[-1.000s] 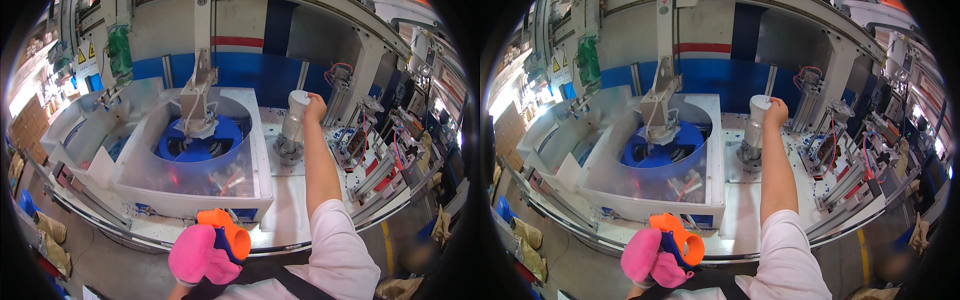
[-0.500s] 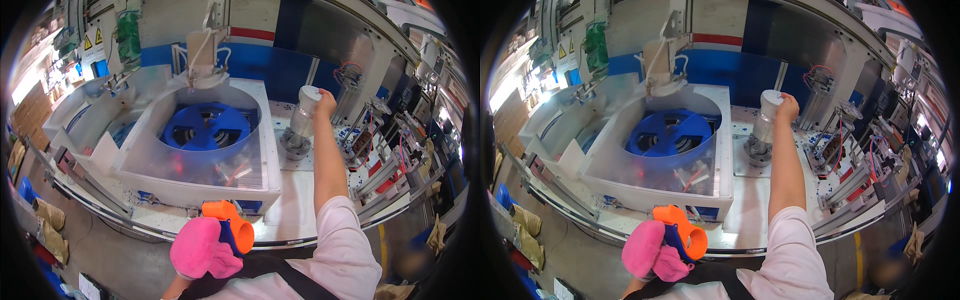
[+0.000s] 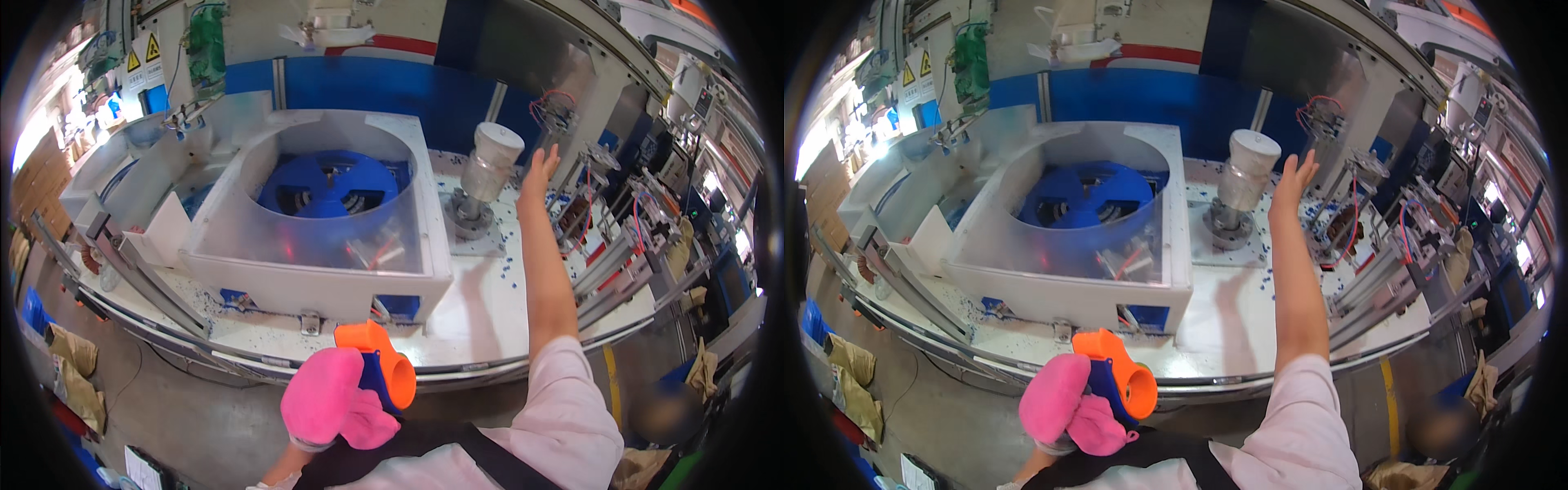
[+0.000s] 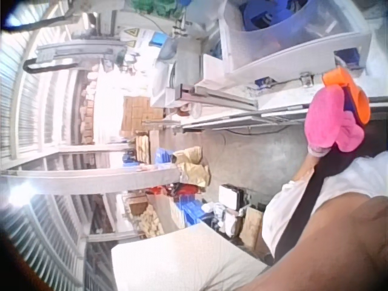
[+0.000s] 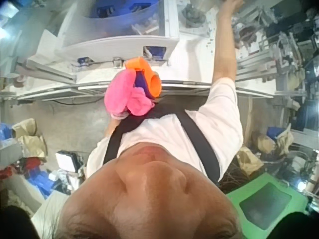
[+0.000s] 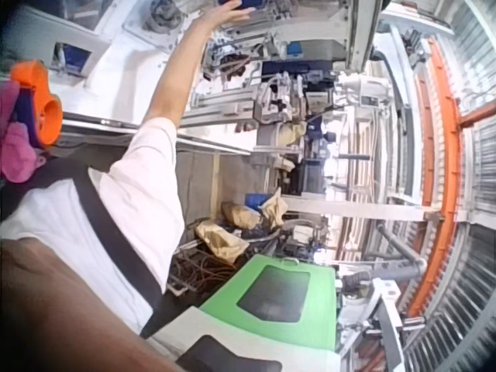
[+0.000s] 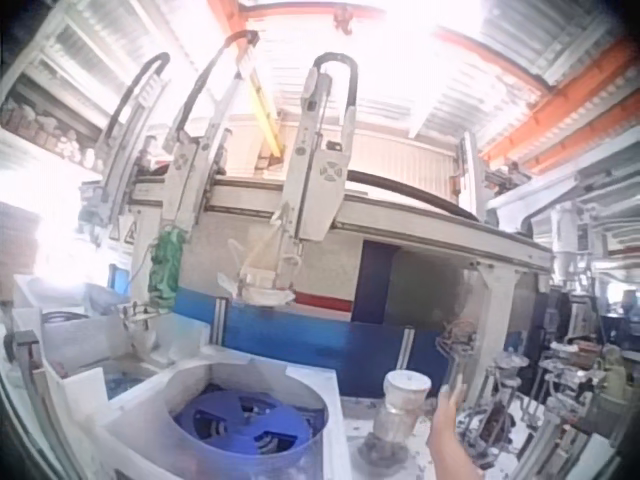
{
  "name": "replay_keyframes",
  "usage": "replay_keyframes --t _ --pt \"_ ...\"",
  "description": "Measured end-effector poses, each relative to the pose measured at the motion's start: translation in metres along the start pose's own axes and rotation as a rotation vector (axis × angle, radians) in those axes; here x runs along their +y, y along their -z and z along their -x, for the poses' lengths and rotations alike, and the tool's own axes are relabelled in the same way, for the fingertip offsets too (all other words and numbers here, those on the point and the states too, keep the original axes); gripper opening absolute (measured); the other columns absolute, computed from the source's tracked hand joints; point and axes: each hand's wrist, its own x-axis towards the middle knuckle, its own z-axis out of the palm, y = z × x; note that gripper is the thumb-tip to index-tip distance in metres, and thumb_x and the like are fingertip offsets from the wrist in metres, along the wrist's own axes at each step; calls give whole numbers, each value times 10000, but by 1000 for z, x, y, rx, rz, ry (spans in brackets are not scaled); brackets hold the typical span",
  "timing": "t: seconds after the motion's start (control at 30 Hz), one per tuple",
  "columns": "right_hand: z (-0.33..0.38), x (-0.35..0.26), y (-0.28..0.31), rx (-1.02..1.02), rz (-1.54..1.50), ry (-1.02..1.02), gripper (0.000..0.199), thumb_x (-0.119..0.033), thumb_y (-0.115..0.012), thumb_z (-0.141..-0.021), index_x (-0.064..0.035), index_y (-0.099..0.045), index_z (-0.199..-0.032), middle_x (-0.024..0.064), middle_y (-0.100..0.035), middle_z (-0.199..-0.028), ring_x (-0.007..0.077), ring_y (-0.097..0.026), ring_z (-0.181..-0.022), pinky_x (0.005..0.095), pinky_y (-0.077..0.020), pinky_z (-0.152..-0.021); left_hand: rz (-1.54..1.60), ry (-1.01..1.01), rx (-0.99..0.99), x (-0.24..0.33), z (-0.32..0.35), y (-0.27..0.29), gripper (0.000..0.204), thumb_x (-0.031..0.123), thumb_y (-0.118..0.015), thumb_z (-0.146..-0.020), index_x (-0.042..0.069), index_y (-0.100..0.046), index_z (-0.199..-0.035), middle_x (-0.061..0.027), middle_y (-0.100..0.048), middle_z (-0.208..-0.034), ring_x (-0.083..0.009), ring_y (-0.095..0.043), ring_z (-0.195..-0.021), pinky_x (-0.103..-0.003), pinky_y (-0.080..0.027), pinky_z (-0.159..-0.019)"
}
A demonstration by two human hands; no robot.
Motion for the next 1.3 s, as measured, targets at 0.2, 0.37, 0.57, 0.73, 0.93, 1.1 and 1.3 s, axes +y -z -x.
replay_keyframes --t 0.2,0.37,0.57,0.73,0.93,1.1,1.3 --pt "243 -34 143 -565 -33 -51 415 -323 -507 -972 9 -553 -1217 104 -602 -1174 207 -548 -1113 345 -392 -1002 -107 -59 -123 -12 3 -47 621 200 -763 -764 37 -515 -1309 -113 -630 -1182 -195 -595 -1095 -315 -495 -872" --pt "345 -78 231 -688 52 -86 606 -519 -624 -864 3 -562 -1167 154 -634 -1054 284 -615 -991 370 -466 -894 -242 -24 -306 -48 -9 -123 620 203 -767 -759 38 -522 -1303 -114 -636 -1172 -194 -599 -1087 -314 -500 -860" --pt "377 -82 297 -643 -241 -768 443 -200 -721 -827 -10 -565 -1194 64 -643 -1068 132 -598 -941 301 -492 -835 -398 30 -444 -116 -6 -182 618 206 -771 -752 38 -530 -1296 -114 -643 -1161 -193 -605 -1077 -312 -507 -847" --pt "374 -80 359 -620 -348 -941 364 -171 -682 -866 -7 -570 -1172 37 -641 -1033 123 -601 -900 286 -498 -807 -577 62 -576 -134 5 -219 617 209 -775 -747 38 -536 -1290 -114 -649 -1152 -192 -609 -1069 -310 -512 -835" --pt "404 -59 396 -421 -490 -981 443 -296 -723 -851 18 -584 -1131 70 -650 -1052 168 -606 -992 328 -444 -925 -804 55 -595 -97 -2 -255 616 212 -779 -740 39 -544 -1282 -114 -656 -1141 -191 -614 -1059 -308 -519 -822" --pt "386 -75 433 -277 -379 -825 427 -168 -711 -842 35 -562 -1187 135 -661 -1101 213 -624 -1036 333 -465 -924 -1414 -171 -131 -60 -55 -312 482 185 -766 -724 56 -570 -1146 -56 -667 -946 -146 -621 -834 -304 -501 -740" --pt "392 -83 445 -190 -227 -796 444 -134 -681 -845 23 -534 -1234 132 -654 -1098 207 -630 -1012 333 -476 -903 -2167 -635 -110 -71 -170 -301 672 363 -794 -650 51 -548 -1192 -173 -636 -1083 -310 -621 -993 -381 -500 -854"
